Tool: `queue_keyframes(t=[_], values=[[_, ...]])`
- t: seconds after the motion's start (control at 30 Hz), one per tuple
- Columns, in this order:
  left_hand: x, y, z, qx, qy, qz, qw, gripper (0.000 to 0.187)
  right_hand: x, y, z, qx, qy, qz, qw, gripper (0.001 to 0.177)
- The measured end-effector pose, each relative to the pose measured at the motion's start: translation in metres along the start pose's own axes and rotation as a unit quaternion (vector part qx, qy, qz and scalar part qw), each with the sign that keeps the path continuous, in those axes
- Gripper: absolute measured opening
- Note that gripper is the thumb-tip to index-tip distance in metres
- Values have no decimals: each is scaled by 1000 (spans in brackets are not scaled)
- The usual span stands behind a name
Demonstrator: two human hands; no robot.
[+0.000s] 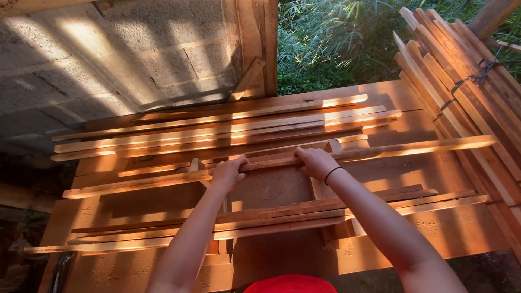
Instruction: Sorting and bundling thin wooden slats into bundles on a workbench.
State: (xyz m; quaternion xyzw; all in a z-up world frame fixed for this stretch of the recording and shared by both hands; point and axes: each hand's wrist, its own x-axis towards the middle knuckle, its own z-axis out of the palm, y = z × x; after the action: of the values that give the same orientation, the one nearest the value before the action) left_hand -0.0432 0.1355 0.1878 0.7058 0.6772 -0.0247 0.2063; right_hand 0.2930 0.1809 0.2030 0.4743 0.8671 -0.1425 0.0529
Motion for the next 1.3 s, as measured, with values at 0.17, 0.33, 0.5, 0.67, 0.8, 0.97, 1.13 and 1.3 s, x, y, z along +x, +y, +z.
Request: queue_keyframes(t=[0.17,0.33,0.5,0.67,0.8,0.97,1.13,1.3], values=[[1,-12,21,-20,-15,32,999,37,23,3,42,-33,-25,-23,999,38],[22,-29,68,30,-29,80,996,35,59,12,116,-38,-79,-5,996,25],[53,-56,131,25,-113,77,990,34,91,31,203,-24,-172,31,984,43],[69,-74,180,49,-140,78,986,41,90,16,192,-17,-218,22,976,42],[75,-85,205,64,-133,100,984,44,90,15,195,15,-249,35,968,30],[62,-82,212,99,-39,116,987,47,87,14,204,12,-226,48,973,29],[56,-65,205,68,-22,50,996,45,75,-7,179,-16,-169,70,983,37],[34,-46,181,-43,-75,-18,996,63,52,-25,173,59,-126,120,983,57]])
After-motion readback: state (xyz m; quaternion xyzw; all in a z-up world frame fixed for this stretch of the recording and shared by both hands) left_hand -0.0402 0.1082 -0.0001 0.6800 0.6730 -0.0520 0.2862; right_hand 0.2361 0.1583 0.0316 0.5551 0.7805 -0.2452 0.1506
